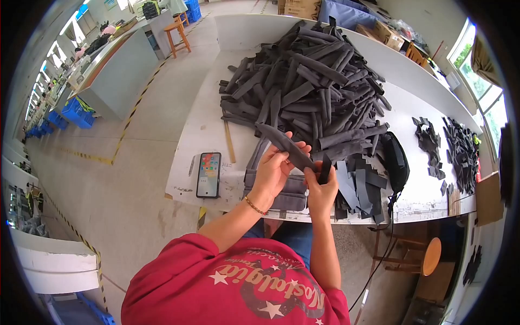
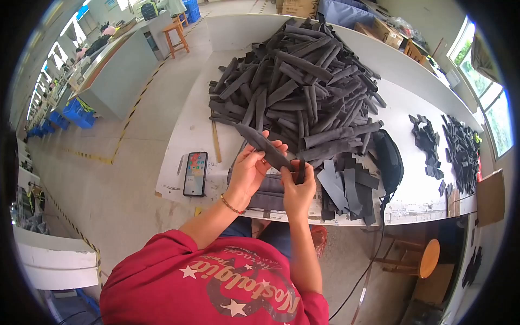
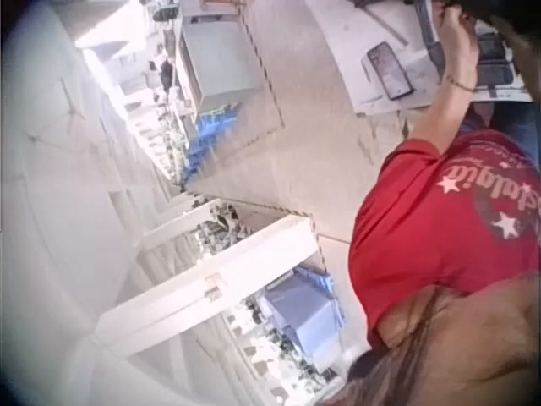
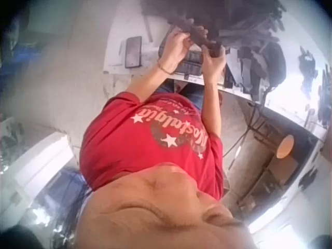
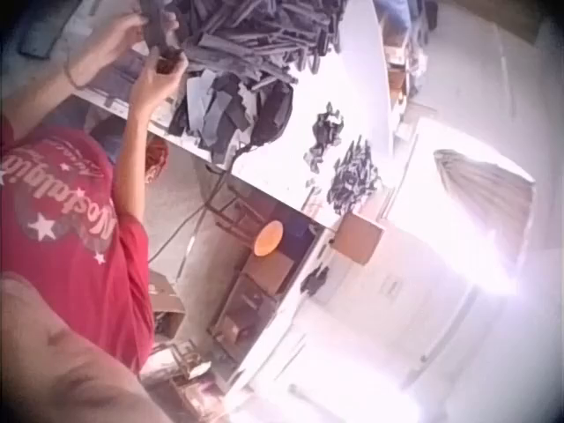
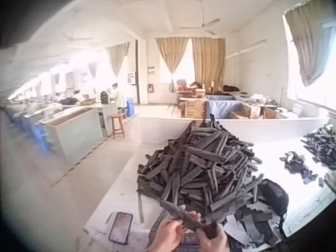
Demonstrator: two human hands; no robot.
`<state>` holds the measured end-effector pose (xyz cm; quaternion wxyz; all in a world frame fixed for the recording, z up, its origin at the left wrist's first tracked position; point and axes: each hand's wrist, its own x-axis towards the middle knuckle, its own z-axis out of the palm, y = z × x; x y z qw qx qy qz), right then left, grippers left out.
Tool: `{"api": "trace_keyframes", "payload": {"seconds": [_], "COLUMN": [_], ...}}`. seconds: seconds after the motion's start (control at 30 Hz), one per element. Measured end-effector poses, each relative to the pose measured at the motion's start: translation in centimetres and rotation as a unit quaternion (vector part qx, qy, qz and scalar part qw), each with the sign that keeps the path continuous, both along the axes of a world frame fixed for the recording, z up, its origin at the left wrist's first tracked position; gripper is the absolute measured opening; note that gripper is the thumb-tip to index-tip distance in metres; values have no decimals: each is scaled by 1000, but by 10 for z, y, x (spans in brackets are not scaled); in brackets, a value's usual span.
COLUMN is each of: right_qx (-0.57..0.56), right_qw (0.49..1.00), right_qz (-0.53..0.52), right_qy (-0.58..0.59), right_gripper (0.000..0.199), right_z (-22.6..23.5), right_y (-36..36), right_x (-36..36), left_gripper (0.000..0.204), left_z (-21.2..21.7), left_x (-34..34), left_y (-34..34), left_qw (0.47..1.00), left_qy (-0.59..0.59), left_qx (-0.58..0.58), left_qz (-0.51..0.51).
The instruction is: The recorder sorts through a pile of long grey foam or fabric strips on a workbench, grouping them together.
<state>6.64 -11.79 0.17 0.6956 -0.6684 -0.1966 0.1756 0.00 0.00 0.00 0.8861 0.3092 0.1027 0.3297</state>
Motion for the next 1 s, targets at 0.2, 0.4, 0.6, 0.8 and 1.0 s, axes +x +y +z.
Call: {"api": "trace_keyframes", "payload": {"seconds": [0.2,0.4,0.6,0.8,1.0], "right_qx": [47,69,-3,-148,-30], "right_qw": [999,997,998,965,987], "right_qz": [7,14,-9,104,128], "right_qy": [7,37,-56,-192,-89], "right_gripper": [16,5,13,46,39], "right_z": [6,6,-3,16,11], "right_y": [-2,-4,-20,-31,-31], "right_x": [2,1,13,4,10], "left_gripper": [37,22,24,23,23], "left_z": [-4,-20,-5,-20,-21], "left_x": [-9,-9,-10,-14,-14], "left_y": [-1,6,13,23,19], "left_qw": [996,995,995,991,986], "left_qy": [-26,90,80,99,144], "left_qx": [-80,-20,-42,-74,-47], "left_qz": [-5,-41,-29,-57,-66]}}
